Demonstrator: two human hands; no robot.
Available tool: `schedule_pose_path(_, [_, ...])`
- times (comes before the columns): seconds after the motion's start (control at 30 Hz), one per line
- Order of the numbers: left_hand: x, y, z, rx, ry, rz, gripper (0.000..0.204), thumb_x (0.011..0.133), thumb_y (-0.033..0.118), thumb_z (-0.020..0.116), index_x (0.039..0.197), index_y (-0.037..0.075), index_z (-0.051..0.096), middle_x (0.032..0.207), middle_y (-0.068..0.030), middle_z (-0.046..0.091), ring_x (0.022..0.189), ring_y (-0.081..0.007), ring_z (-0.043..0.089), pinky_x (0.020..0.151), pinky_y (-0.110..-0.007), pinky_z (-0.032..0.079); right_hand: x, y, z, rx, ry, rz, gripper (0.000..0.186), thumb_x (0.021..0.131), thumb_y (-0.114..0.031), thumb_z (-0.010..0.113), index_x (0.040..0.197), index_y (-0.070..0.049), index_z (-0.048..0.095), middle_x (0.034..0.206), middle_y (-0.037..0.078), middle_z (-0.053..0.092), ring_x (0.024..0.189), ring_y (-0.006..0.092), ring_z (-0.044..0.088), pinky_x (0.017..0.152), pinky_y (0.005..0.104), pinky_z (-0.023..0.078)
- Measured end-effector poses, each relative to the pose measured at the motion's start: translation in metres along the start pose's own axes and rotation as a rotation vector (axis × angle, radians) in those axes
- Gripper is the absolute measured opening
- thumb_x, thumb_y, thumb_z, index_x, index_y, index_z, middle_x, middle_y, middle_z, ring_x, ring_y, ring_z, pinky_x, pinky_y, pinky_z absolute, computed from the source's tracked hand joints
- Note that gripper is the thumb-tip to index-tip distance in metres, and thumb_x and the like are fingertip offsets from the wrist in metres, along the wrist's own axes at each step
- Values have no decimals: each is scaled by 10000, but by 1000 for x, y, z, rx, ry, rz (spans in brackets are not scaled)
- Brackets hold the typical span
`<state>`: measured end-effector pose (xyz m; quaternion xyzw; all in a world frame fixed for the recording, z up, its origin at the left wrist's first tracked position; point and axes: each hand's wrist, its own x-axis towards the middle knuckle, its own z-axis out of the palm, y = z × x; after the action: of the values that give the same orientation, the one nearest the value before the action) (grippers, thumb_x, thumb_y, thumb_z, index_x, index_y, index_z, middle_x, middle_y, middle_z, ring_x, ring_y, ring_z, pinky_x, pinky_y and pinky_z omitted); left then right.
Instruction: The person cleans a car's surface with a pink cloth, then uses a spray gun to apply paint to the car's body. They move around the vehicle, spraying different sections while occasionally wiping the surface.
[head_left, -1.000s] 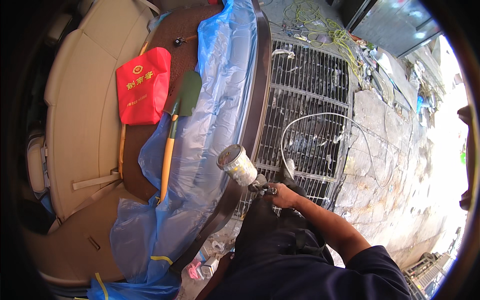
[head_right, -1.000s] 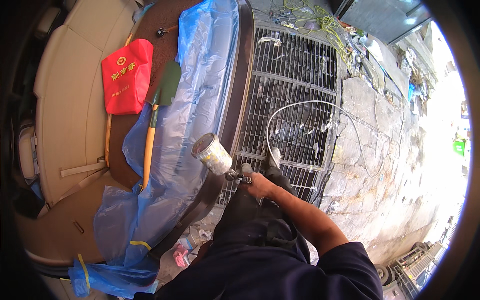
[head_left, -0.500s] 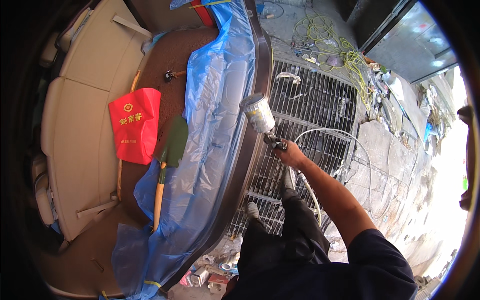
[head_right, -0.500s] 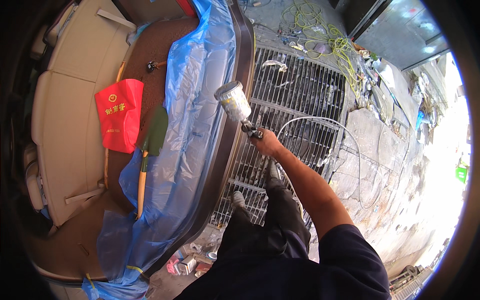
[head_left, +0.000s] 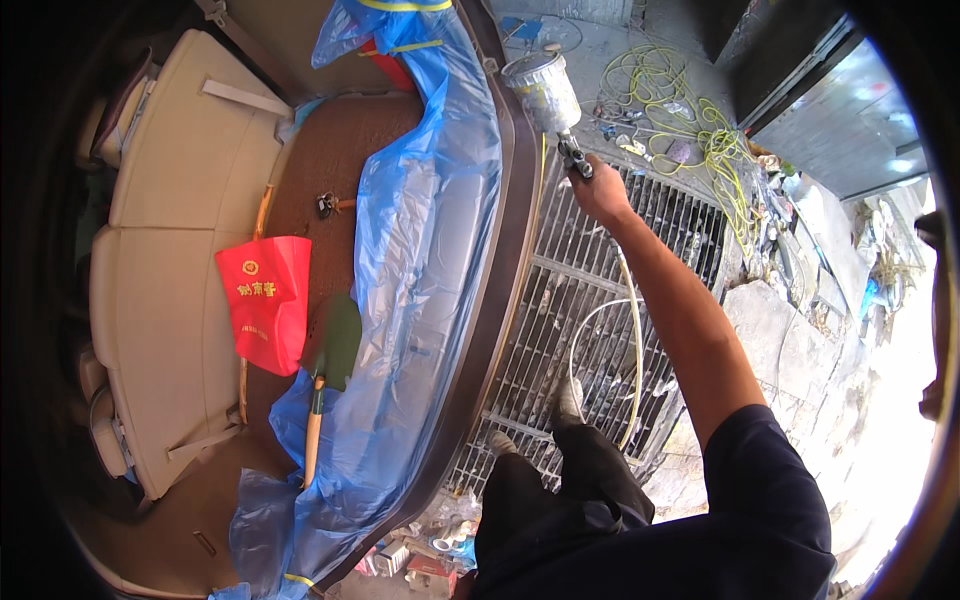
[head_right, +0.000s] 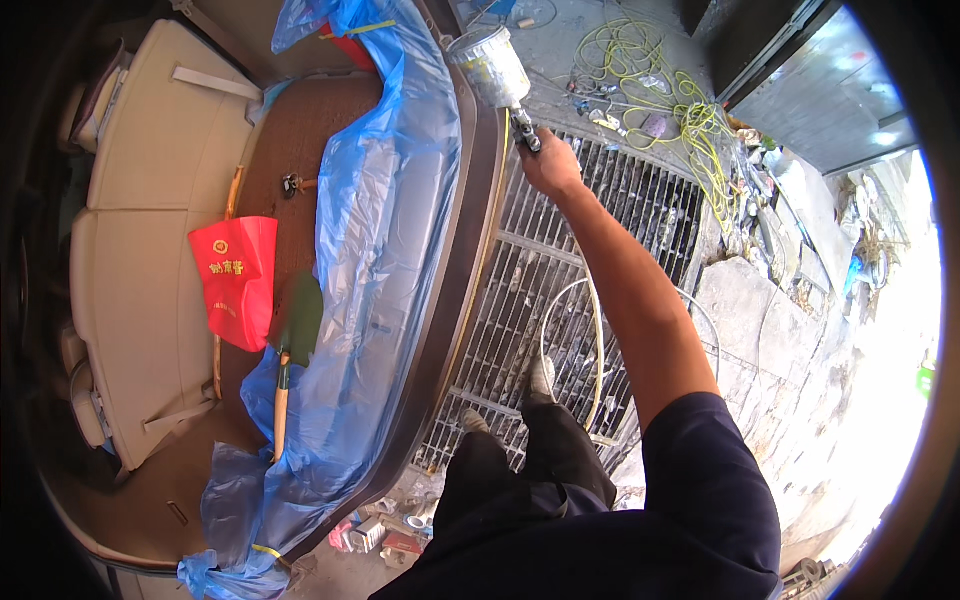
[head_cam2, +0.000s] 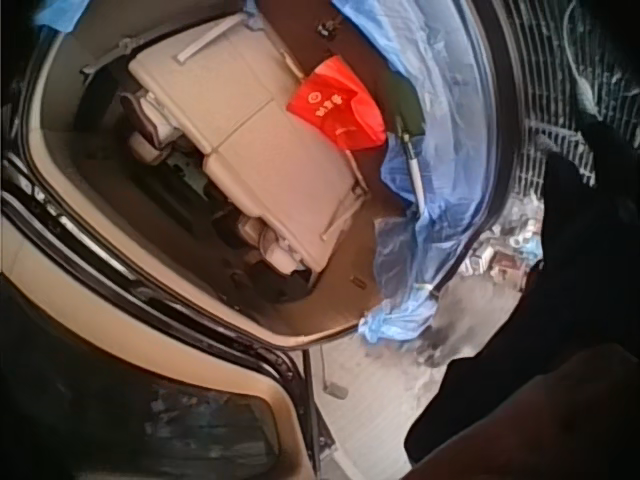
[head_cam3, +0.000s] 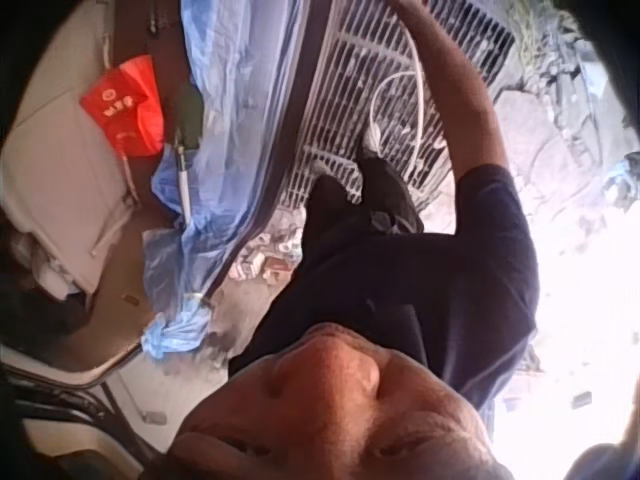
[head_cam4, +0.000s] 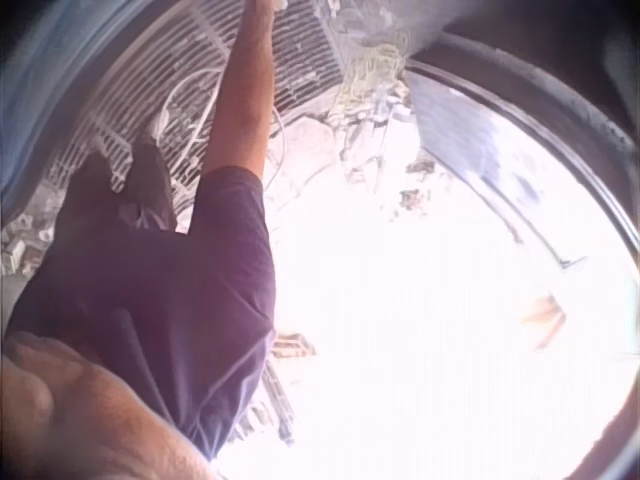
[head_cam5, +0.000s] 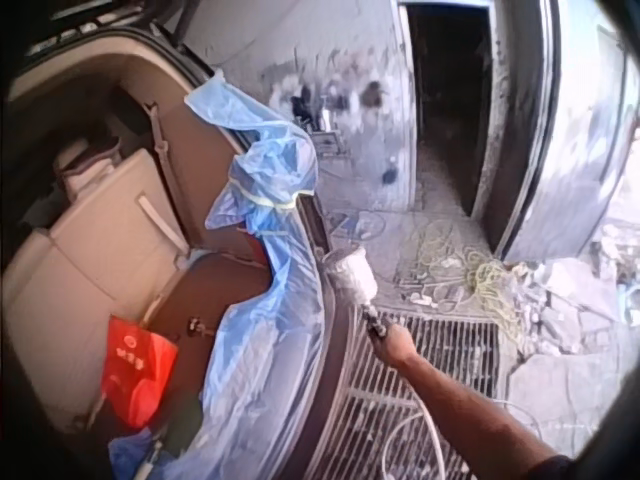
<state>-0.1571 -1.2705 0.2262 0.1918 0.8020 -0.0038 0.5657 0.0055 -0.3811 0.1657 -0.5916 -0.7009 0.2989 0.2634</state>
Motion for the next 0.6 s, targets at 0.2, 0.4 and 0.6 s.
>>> schedule_pose_path(0.2, [66,43,-6,-21,-30,134,546,1024,537,636,1361,114,712,1202,-238,777,1171,-427,738,970,-500,577,-92,-21,-96,223,18,10,319,973,-175,708,1268,-55,685,1010,281,746,966,508,727,834,548,568])
schedule_pose_path(0.4, [167,217,-63,124,41,234,446,1017,435,706,1317,108,745,1215,-202,796,1150,-367,768,949,-476,604,-200,21,-163,292,7,293,198,1036,-169,702,1154,-12,677,807,47,617,789,123,535,707,359,489])
schedule_pose_path(0.6, [285,367,-116,29,68,337,346,1081,363,661,1264,80,737,1121,-156,791,986,-318,761,845,-446,579,-153,36,-236,475,232,551,152,1056,-170,696,1131,-37,703,840,-62,570,762,58,471,641,292,397])
